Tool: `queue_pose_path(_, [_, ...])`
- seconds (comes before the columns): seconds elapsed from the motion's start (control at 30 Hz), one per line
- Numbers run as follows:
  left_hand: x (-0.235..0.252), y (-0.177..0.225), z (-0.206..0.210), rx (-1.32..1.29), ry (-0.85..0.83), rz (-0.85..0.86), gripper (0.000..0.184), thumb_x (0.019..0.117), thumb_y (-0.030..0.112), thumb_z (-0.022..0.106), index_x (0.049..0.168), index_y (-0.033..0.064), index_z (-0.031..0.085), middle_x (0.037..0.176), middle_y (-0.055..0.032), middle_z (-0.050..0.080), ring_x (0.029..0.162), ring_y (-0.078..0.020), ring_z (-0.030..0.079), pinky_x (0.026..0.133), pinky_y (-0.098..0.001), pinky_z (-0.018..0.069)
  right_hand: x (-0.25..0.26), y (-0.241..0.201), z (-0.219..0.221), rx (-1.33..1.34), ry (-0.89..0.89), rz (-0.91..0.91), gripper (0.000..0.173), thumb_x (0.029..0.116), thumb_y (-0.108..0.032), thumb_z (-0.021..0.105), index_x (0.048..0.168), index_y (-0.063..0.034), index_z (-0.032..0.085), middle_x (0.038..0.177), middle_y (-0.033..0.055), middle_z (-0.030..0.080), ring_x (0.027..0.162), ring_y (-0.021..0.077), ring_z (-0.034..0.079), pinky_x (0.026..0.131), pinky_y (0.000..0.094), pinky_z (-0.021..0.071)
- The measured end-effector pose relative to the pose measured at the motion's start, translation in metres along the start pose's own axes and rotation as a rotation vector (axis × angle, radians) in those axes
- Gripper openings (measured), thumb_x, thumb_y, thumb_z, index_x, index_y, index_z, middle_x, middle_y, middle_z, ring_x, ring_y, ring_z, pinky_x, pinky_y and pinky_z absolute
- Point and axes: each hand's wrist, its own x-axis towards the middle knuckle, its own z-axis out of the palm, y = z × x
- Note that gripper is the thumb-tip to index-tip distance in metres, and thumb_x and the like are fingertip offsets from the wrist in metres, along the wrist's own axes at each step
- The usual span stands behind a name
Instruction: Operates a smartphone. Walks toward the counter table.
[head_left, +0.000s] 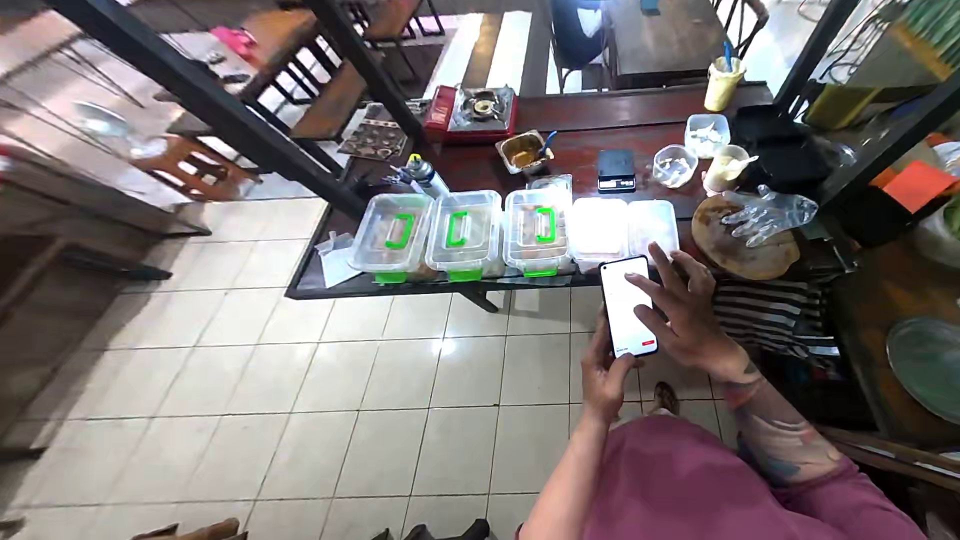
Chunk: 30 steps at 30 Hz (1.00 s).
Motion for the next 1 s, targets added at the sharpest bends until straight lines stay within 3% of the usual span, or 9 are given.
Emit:
queue_pose_path(0.2, [-0.002, 0.000, -0.002, -0.001, -0.012, -0.020, 0.076, 0.0883, 0.008, 0.055, 0.156, -0.0085, 0.026, 0.132, -0.0211, 0.063, 0.098, -0.0267, 0.073, 0.071, -0.0427, 0.0649, 0.003, -0.001, 0.000, -0.007, -0.030, 0.012, 0.048, 0.1042, -0.050, 0.047, 0.149, -0.0359, 0.054, 0.169, -0.0008, 0.027, 0.156, 0.0343, 0.015, 0.121, 0.0651, 0.0110])
queue_pose_path(0.3, [-0.001, -0.001, -0.003, -0.011, -0.016, -0.022, 0.077, 0.0886, 0.009, 0.056, 0.157, -0.0063, 0.026, 0.134, -0.0214, 0.063, 0.099, -0.0280, 0.073, 0.070, -0.0435, 0.0649, 0.000, -0.001, 0.000, 0.122, 0.011, 0.032, 0.051, 0.1039, -0.050, 0.047, 0.150, -0.0298, 0.053, 0.169, 0.0002, 0.027, 0.157, 0.0322, 0.012, 0.122, 0.0638, 0.0106])
queue_pose_path(0.37, [-0.001, -0.001, -0.003, -0.018, -0.006, -0.028, 0.078, 0.0881, 0.008, 0.056, 0.159, -0.0041, 0.026, 0.134, -0.0211, 0.062, 0.099, -0.0284, 0.072, 0.070, -0.0444, 0.0648, -0.005, 0.002, 0.000, 0.311, 0.012, 0.087, 0.054, 0.1035, -0.045, 0.050, 0.153, -0.0218, 0.049, 0.169, 0.0023, 0.026, 0.157, 0.0297, 0.014, 0.125, 0.0597, 0.0165])
queue_pose_path(0.4, [-0.001, -0.001, -0.004, -0.015, 0.001, -0.030, 0.077, 0.0881, 0.008, 0.055, 0.159, -0.0027, 0.026, 0.135, -0.0205, 0.062, 0.099, -0.0282, 0.072, 0.070, -0.0445, 0.0649, -0.007, 0.003, 0.000, 0.432, -0.015, 0.136, 0.057, 0.1027, -0.041, 0.051, 0.156, -0.0206, 0.043, 0.169, 0.0013, 0.026, 0.156, 0.0260, 0.019, 0.125, 0.0548, 0.0239])
queue_pose_path(0.5, [0.000, -0.001, -0.004, -0.012, 0.022, -0.023, 0.077, 0.0882, 0.006, 0.055, 0.160, 0.0014, 0.028, 0.133, -0.0192, 0.064, 0.096, -0.0273, 0.073, 0.070, -0.0447, 0.0649, -0.020, 0.009, 0.007, 0.866, -0.131, 0.286, 0.066, 0.1002, -0.026, 0.055, 0.161, -0.0221, 0.030, 0.158, 0.0026, 0.043, 0.136, 0.0219, 0.053, 0.106, 0.0450, 0.0531])
queue_pose_path(0.57, [0.001, 0.000, -0.005, 0.000, 0.041, -0.027, 0.076, 0.0878, 0.005, 0.055, 0.160, 0.0026, 0.030, 0.132, -0.0176, 0.065, 0.096, -0.0259, 0.073, 0.071, -0.0443, 0.0652, -0.029, 0.012, 0.015, 1.069, -0.195, 0.328, 0.071, 0.0981, -0.015, 0.056, 0.162, -0.0202, 0.025, 0.146, 0.0107, 0.056, 0.121, 0.0266, 0.064, 0.098, 0.0452, 0.0581])
queue_pose_path(0.63, [0.001, -0.001, -0.004, 0.001, 0.061, -0.036, 0.076, 0.0868, 0.004, 0.054, 0.160, 0.0030, 0.030, 0.130, -0.0163, 0.066, 0.095, -0.0248, 0.073, 0.071, -0.0434, 0.0652, -0.037, 0.011, 0.019, 1.115, -0.222, 0.349, 0.075, 0.0949, -0.009, 0.056, 0.162, -0.0196, 0.024, 0.138, 0.0134, 0.062, 0.115, 0.0267, 0.067, 0.095, 0.0441, 0.0591])
queue_pose_path(0.8, [0.002, -0.006, -0.005, -0.011, 0.026, -0.008, 0.076, 0.0891, 0.007, 0.054, 0.161, 0.0056, 0.029, 0.130, -0.0172, 0.065, 0.092, -0.0260, 0.073, 0.069, -0.0434, 0.0649, -0.042, 0.011, 0.023, 1.052, -0.197, 0.382, 0.077, 0.0937, -0.002, 0.057, 0.162, -0.0224, 0.026, 0.135, 0.0116, 0.064, 0.105, 0.0276, 0.071, 0.080, 0.0427, 0.0641])
queue_pose_path(1.0, [0.004, -0.007, -0.006, -0.013, 0.014, -0.009, 0.077, 0.0881, 0.005, 0.053, 0.161, 0.0066, 0.030, 0.130, -0.0179, 0.065, 0.093, -0.0266, 0.073, 0.070, -0.0438, 0.0649, -0.041, 0.013, 0.024, 1.007, -0.185, 0.364, 0.076, 0.0945, -0.004, 0.057, 0.161, -0.0228, 0.027, 0.134, 0.0120, 0.065, 0.103, 0.0271, 0.072, 0.078, 0.0416, 0.0645])
